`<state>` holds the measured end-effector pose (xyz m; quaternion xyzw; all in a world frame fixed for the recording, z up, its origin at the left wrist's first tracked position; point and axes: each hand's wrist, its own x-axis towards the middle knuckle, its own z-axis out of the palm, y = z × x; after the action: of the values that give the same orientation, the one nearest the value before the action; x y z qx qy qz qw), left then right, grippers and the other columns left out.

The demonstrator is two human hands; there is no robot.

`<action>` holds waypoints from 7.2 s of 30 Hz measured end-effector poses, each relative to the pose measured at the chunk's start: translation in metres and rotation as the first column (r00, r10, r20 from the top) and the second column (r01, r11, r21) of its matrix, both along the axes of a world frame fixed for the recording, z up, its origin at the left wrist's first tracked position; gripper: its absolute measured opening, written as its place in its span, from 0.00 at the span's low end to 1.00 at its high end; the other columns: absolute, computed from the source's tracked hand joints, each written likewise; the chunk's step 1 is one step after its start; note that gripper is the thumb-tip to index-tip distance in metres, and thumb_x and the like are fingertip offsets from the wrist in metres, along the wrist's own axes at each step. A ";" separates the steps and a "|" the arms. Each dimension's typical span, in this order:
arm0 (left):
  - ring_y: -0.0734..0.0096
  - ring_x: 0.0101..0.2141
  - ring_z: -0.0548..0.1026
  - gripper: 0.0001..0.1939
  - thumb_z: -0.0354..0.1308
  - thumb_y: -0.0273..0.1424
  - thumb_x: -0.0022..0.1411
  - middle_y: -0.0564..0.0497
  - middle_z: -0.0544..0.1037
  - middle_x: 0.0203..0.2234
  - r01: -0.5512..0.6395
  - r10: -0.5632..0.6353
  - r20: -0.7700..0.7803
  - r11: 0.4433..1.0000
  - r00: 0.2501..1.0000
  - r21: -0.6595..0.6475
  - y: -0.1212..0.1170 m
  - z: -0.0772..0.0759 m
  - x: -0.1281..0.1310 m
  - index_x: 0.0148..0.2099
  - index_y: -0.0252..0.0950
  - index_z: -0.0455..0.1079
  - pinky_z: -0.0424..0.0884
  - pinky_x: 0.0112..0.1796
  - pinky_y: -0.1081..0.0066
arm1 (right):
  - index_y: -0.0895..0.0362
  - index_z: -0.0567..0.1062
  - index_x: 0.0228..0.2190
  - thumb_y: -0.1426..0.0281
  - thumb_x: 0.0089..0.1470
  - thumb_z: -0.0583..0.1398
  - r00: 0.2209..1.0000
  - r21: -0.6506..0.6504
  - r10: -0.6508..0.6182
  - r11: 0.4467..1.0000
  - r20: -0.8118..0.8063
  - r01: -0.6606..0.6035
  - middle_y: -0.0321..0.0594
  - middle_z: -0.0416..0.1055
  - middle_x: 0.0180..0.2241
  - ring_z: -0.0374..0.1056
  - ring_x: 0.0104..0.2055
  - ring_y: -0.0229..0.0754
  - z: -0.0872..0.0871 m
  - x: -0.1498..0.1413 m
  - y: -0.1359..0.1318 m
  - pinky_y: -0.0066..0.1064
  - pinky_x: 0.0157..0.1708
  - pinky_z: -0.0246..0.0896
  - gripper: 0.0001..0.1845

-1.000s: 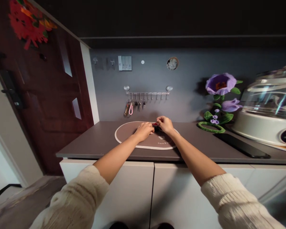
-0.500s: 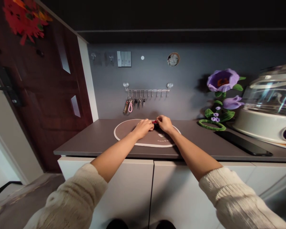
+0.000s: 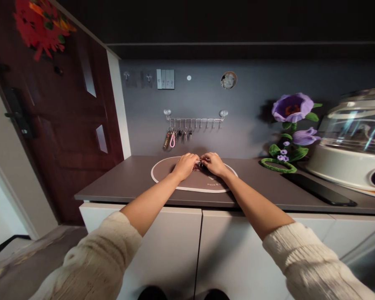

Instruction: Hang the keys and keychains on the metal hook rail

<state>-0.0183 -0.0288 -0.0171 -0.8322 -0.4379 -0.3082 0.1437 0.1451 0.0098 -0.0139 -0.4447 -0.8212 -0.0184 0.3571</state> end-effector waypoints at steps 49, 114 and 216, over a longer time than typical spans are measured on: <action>0.66 0.39 0.69 0.13 0.40 0.32 0.62 0.46 0.74 0.35 -0.095 0.110 0.485 0.994 0.868 -0.054 0.019 -0.006 -0.004 0.40 0.35 0.65 0.62 0.39 0.68 | 0.58 0.68 0.28 0.60 0.45 0.57 0.753 -0.110 0.268 0.905 -0.601 -0.410 0.34 0.65 0.26 0.60 0.28 0.34 0.011 -0.015 0.000 0.28 0.32 0.56 0.13; 0.69 0.33 0.69 0.13 0.40 0.31 0.62 0.49 0.73 0.30 -0.070 0.122 0.432 0.988 0.893 -0.134 0.026 -0.010 -0.006 0.35 0.37 0.66 0.62 0.36 0.71 | 0.59 0.67 0.24 0.80 0.42 0.57 0.475 -0.306 -0.156 0.917 -0.866 -0.256 0.35 0.66 0.20 0.57 0.18 0.28 0.072 -0.048 0.080 0.21 0.18 0.50 0.05; 0.74 0.29 0.67 0.05 0.53 0.28 0.54 0.52 0.69 0.26 0.080 -0.079 0.491 0.997 0.867 0.020 0.039 -0.003 0.015 0.29 0.35 0.70 0.64 0.34 0.73 | 0.59 0.67 0.28 0.59 0.44 0.60 0.533 -0.099 0.270 0.820 -0.802 -0.564 0.37 0.69 0.25 0.63 0.24 0.31 0.038 -0.008 0.004 0.26 0.30 0.62 0.15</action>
<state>-0.0038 0.0099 -0.0203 -0.7440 -0.4255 -0.5149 0.0143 0.1366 0.0138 0.0240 -0.2524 -0.6666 0.4013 0.5753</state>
